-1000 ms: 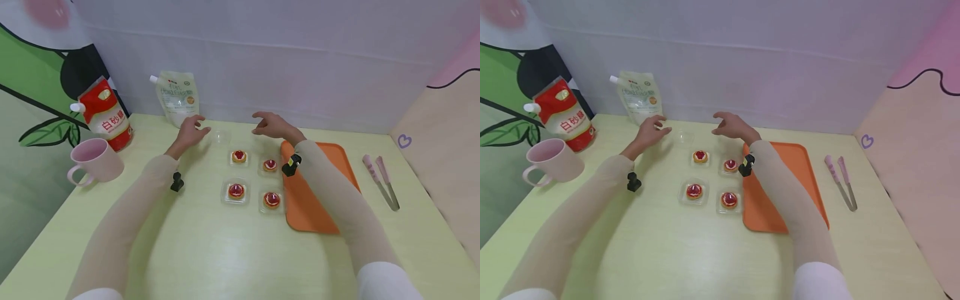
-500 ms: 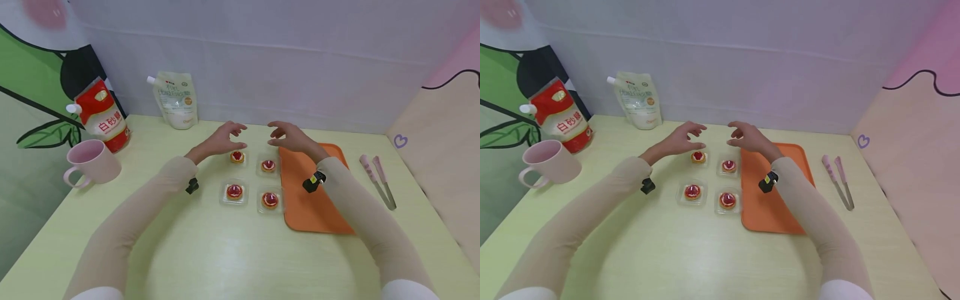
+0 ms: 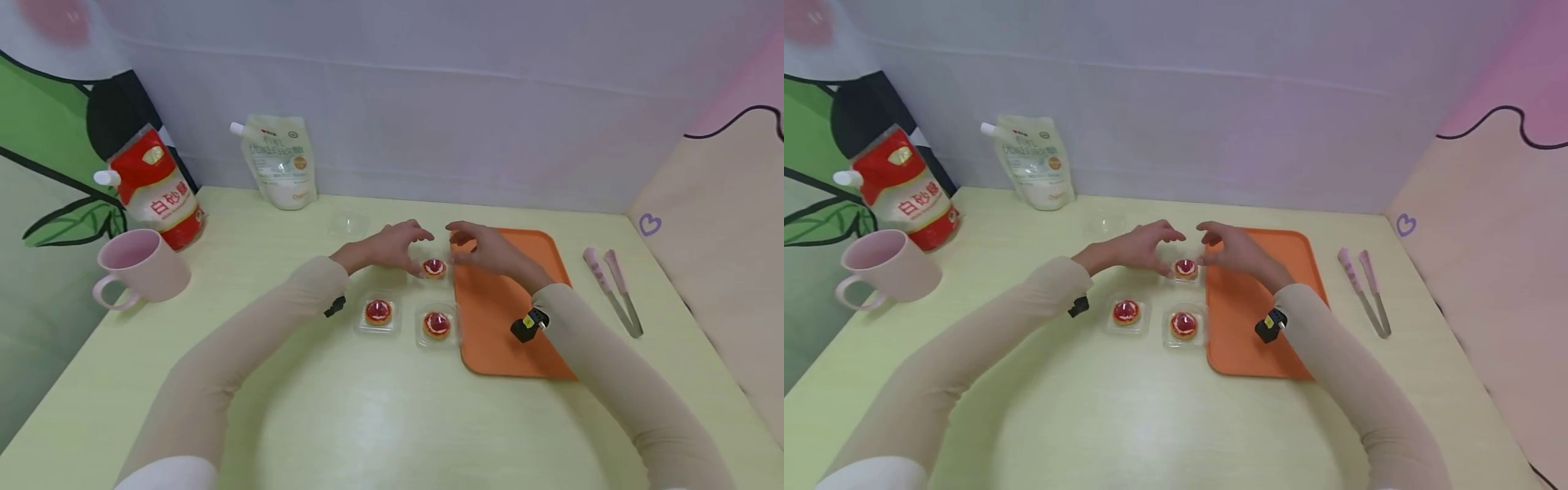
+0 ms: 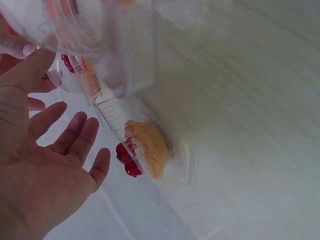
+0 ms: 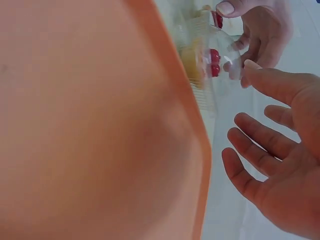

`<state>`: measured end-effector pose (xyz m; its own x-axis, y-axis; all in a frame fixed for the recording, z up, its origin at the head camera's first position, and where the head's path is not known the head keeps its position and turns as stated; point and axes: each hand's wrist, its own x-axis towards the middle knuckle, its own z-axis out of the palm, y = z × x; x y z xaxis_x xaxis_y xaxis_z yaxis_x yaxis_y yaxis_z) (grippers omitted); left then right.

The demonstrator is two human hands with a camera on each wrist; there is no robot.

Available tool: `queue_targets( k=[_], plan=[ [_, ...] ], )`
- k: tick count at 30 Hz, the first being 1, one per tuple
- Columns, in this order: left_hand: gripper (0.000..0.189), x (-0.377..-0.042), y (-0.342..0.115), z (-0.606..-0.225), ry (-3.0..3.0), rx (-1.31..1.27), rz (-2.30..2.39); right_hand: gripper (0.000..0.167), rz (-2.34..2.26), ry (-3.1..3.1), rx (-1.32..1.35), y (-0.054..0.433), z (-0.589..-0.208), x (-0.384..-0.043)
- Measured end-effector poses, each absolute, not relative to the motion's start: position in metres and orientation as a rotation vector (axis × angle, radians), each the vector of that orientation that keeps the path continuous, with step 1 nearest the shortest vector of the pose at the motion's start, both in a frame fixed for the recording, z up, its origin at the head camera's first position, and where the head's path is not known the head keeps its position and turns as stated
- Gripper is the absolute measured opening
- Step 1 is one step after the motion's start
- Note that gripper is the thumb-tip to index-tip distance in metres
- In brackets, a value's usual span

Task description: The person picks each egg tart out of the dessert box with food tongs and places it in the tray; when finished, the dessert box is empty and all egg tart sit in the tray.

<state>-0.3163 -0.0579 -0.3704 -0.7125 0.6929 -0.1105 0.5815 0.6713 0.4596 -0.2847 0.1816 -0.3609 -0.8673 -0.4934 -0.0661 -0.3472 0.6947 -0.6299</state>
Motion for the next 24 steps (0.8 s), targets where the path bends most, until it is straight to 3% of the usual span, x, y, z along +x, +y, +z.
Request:
queue_targets(
  k=[7,24],
  plan=[
    [0.074,-0.313,-0.048,-0.371,2.629,1.050,0.439,0.056,-0.917,2.682,-0.718,0.182,-0.370,-0.277],
    [0.071,-0.310,-0.044,-0.376,2.683,1.003,0.366,0.060,-0.855,2.699,-0.797,0.176,-0.375,-0.272]
  ],
)
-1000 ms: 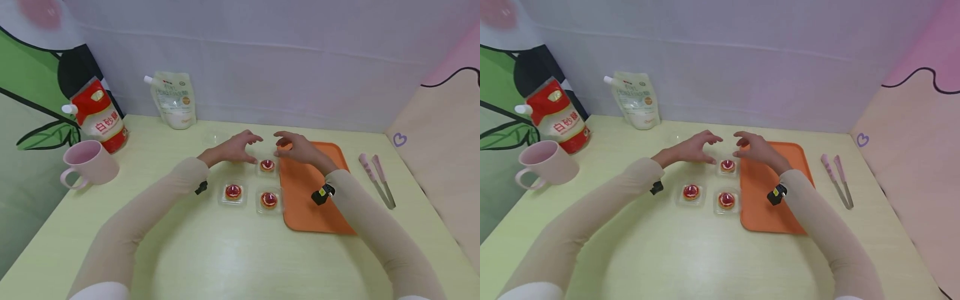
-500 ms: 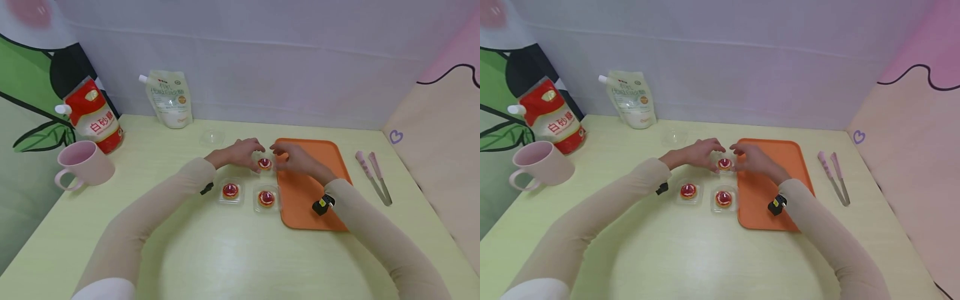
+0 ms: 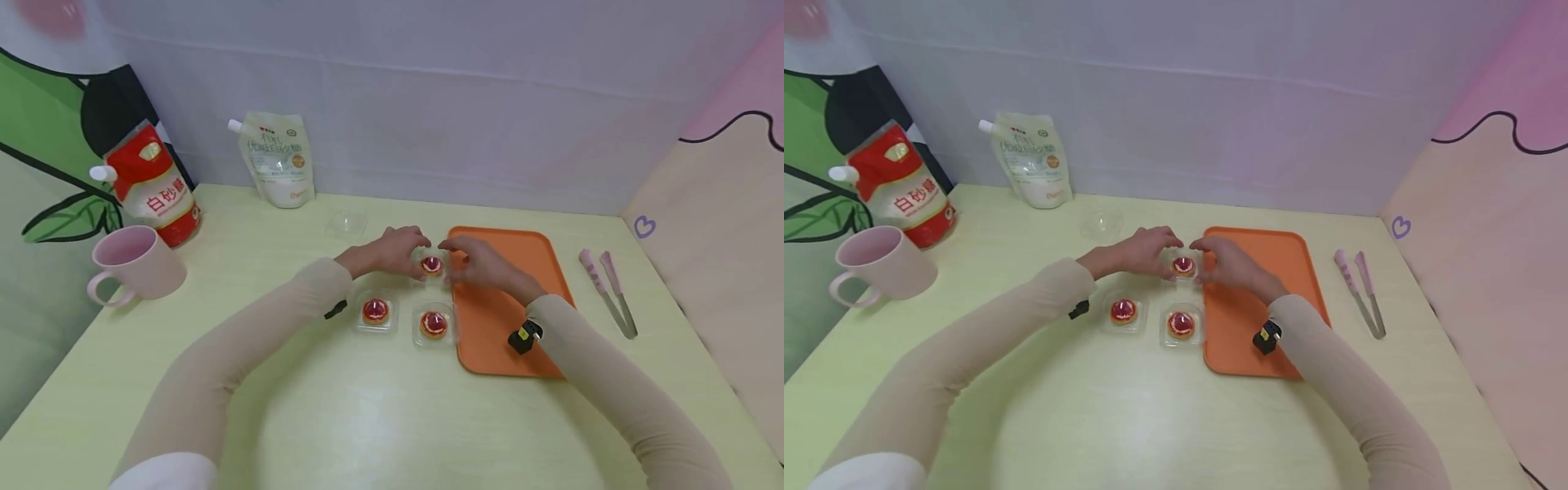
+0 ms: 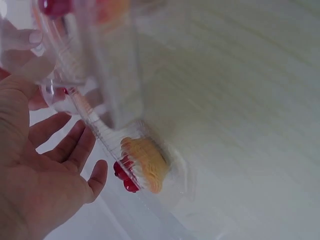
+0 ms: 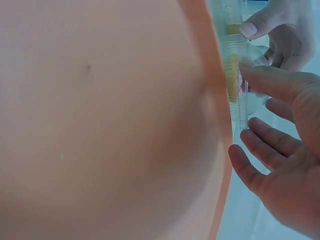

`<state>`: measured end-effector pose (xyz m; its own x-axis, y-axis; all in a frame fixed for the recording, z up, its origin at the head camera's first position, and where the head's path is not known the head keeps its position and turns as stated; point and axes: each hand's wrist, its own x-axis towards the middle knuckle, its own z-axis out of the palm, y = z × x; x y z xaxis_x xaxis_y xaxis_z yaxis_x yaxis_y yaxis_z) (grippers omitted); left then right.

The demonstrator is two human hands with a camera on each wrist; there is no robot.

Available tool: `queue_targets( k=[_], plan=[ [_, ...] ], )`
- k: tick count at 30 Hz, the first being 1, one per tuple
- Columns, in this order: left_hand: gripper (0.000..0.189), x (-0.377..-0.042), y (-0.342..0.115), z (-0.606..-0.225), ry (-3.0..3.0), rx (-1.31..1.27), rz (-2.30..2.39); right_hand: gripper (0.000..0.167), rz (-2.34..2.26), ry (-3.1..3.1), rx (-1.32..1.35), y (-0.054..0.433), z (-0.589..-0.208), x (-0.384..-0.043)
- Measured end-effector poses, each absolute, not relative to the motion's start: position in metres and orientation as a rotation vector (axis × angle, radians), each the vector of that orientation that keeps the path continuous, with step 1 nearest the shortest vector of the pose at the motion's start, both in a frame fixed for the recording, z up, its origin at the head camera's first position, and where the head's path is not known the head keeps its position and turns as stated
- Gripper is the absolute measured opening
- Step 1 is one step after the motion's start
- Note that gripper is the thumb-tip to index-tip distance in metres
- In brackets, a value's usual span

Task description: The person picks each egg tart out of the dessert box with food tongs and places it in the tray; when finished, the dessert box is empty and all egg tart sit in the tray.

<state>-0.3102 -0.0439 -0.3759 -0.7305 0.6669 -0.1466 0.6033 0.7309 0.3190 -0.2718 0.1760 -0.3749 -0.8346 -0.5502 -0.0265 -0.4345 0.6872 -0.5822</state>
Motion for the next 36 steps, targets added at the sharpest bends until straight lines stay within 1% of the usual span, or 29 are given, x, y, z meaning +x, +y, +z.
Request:
queue_targets(
  k=[3,10,16,23,36],
  plan=[
    [0.072,-0.307,-0.043,-0.377,2.702,1.004,0.320,0.061,-0.852,2.697,-0.822,0.176,-0.376,-0.272],
    [0.081,-0.303,-0.043,-0.376,2.727,1.051,0.220,0.062,-0.857,2.695,-0.809,0.176,-0.379,-0.274],
    [0.075,-0.304,-0.044,-0.375,2.725,1.100,0.207,0.068,-0.808,2.717,-0.800,0.175,-0.380,-0.275],
    [0.070,-0.307,-0.044,-0.376,2.739,1.169,0.191,0.069,-0.753,2.748,-0.795,0.173,-0.378,-0.276],
    [0.069,-0.310,-0.043,-0.378,2.728,1.181,0.258,0.072,-0.689,2.803,-0.815,0.165,-0.380,-0.275]
  ],
)
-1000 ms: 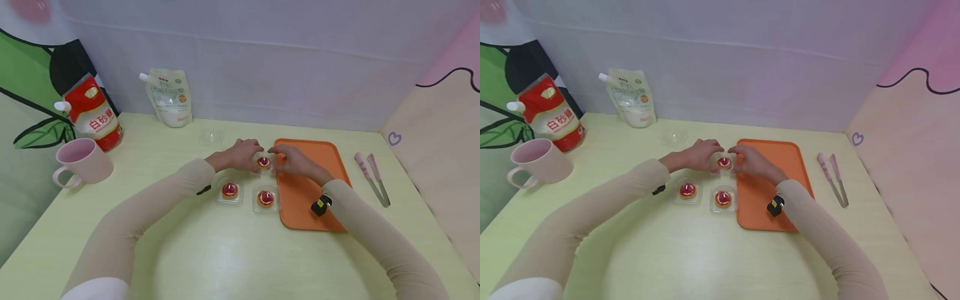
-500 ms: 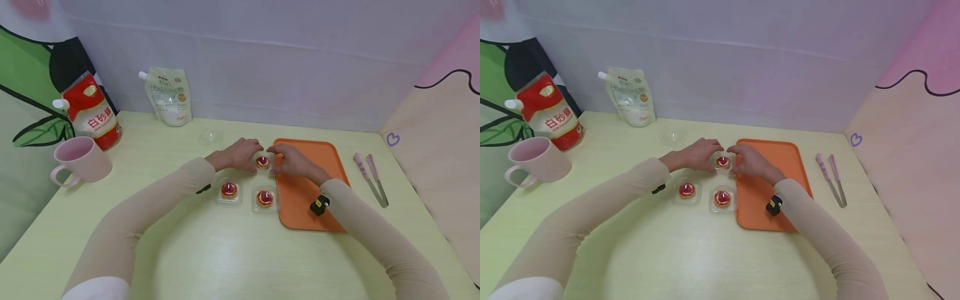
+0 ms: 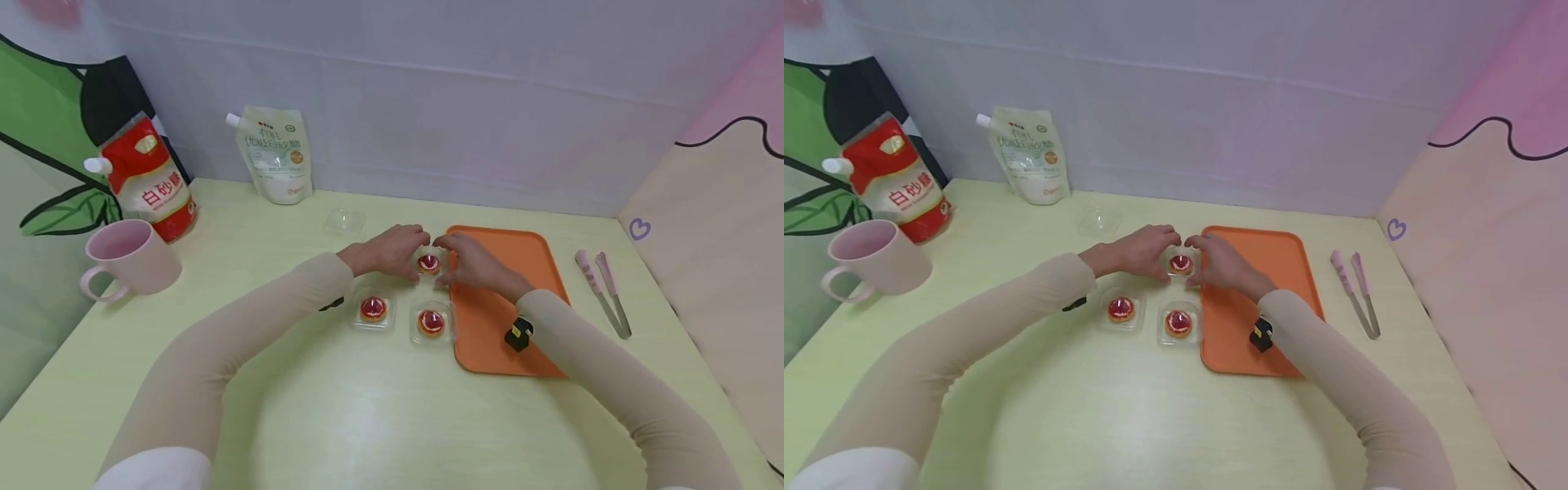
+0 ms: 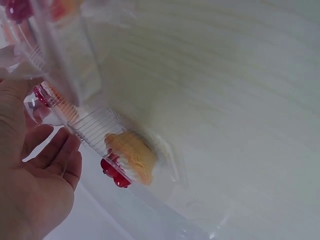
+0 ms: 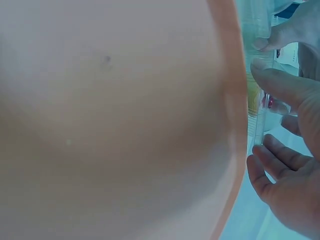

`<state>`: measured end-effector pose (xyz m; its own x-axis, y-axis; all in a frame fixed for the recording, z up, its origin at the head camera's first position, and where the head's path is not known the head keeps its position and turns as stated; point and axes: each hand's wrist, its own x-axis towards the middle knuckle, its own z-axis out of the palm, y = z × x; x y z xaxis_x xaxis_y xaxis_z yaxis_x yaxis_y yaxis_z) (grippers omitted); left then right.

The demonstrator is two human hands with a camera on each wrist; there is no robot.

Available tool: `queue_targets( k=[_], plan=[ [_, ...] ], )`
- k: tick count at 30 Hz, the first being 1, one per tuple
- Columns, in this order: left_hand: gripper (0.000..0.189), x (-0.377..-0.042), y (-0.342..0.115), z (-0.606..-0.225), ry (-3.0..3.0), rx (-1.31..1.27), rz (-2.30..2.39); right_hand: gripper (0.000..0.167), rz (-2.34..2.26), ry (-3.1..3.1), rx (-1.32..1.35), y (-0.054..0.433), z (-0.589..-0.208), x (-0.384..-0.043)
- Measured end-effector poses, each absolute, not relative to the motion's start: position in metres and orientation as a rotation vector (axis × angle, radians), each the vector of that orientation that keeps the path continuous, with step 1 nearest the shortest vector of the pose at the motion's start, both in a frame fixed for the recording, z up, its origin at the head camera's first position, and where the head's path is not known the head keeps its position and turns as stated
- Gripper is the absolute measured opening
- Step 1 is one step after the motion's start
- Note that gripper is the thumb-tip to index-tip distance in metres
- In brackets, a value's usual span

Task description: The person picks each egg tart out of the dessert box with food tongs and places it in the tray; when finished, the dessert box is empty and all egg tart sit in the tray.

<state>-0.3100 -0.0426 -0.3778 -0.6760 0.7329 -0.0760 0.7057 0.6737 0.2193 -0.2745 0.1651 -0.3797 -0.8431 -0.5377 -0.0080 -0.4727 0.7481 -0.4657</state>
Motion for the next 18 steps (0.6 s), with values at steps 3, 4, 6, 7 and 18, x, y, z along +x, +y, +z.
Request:
queue_targets(
  k=[3,4,6,7,18],
  plan=[
    [0.068,-0.3119,-0.0428,-0.3802,2.730,1.179,0.265,0.073,-0.686,2.813,-0.819,0.1652,-0.3804,-0.2742],
    [0.067,-0.3123,-0.0430,-0.3809,2.732,1.180,0.266,0.073,-0.687,2.816,-0.823,0.1653,-0.3807,-0.2741],
    [0.066,-0.3129,-0.0432,-0.3823,2.739,1.189,0.266,0.073,-0.695,2.822,-0.827,0.1651,-0.3812,-0.2737],
    [0.066,-0.3130,-0.0432,-0.3829,2.743,1.197,0.263,0.073,-0.697,2.827,-0.831,0.1650,-0.3815,-0.2734],
    [0.064,-0.3129,-0.0433,-0.3880,2.758,1.196,0.296,0.073,-0.645,2.858,-0.817,0.1635,-0.3824,-0.2721]
  ],
)
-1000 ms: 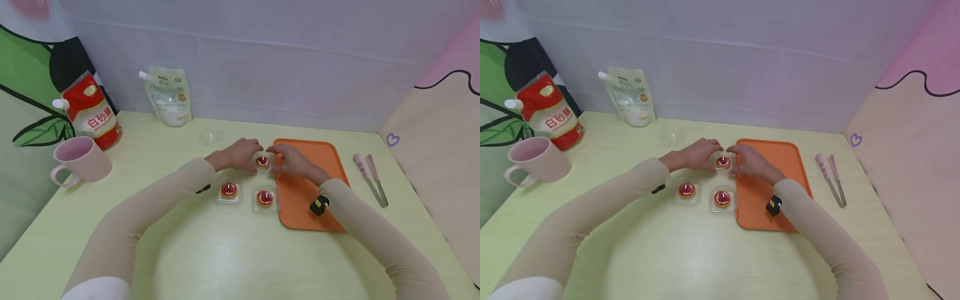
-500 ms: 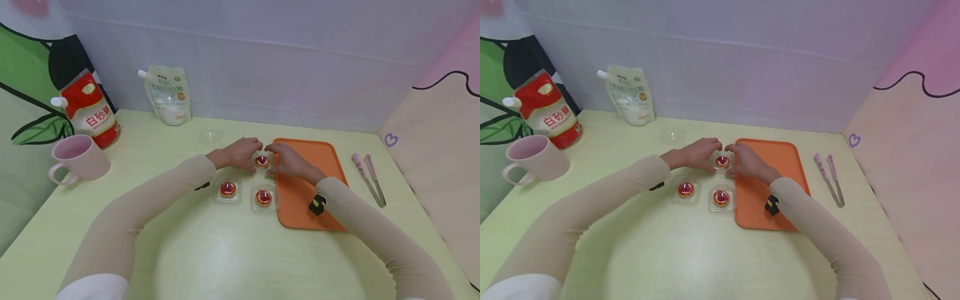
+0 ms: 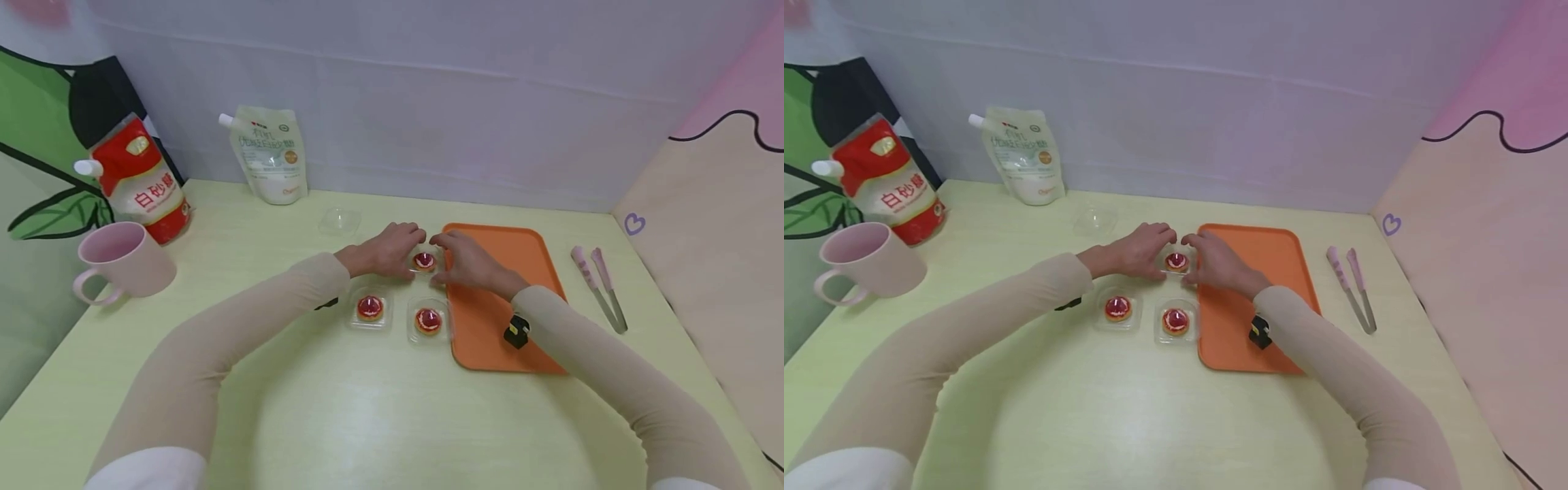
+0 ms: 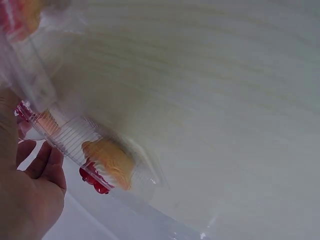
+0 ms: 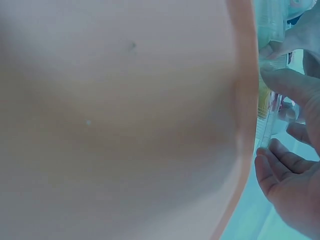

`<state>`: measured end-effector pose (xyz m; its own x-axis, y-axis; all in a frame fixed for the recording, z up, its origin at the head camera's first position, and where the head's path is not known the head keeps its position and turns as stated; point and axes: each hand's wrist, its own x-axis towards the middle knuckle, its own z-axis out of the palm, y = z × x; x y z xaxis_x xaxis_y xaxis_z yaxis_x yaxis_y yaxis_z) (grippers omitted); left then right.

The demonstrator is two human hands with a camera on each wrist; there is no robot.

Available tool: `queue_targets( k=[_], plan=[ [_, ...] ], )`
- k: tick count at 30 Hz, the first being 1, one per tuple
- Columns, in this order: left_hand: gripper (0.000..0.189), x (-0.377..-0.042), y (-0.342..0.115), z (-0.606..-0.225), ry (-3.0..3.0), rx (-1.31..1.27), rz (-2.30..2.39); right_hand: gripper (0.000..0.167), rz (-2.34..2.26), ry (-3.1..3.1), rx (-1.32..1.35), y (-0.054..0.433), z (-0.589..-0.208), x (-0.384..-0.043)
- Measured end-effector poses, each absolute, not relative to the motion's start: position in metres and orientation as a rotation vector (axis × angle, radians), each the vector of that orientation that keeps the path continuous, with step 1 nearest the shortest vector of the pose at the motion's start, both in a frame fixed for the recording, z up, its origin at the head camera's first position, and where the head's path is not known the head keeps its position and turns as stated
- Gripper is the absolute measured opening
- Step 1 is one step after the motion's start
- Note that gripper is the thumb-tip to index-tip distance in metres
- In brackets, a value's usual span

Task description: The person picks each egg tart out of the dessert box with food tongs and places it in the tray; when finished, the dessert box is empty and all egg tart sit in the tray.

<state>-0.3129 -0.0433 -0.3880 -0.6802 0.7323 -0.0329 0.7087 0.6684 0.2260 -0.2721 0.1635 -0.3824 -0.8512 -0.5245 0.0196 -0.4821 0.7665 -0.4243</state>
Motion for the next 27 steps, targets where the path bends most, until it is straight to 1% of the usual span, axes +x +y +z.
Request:
queue_targets(
  k=[8,22,27],
  plan=[
    [0.064,-0.3121,-0.0431,-0.3855,2.752,1.155,0.288,0.073,-0.623,2.862,-0.771,0.1625,-0.3803,-0.2715],
    [0.066,-0.3146,-0.0433,-0.3873,2.736,1.119,0.339,0.066,-0.660,2.836,-0.752,0.1671,-0.3777,-0.2747],
    [0.066,-0.3155,-0.0425,-0.3879,2.733,1.119,0.334,0.066,-0.632,2.840,-0.754,0.1677,-0.3765,-0.2746]
  ],
)
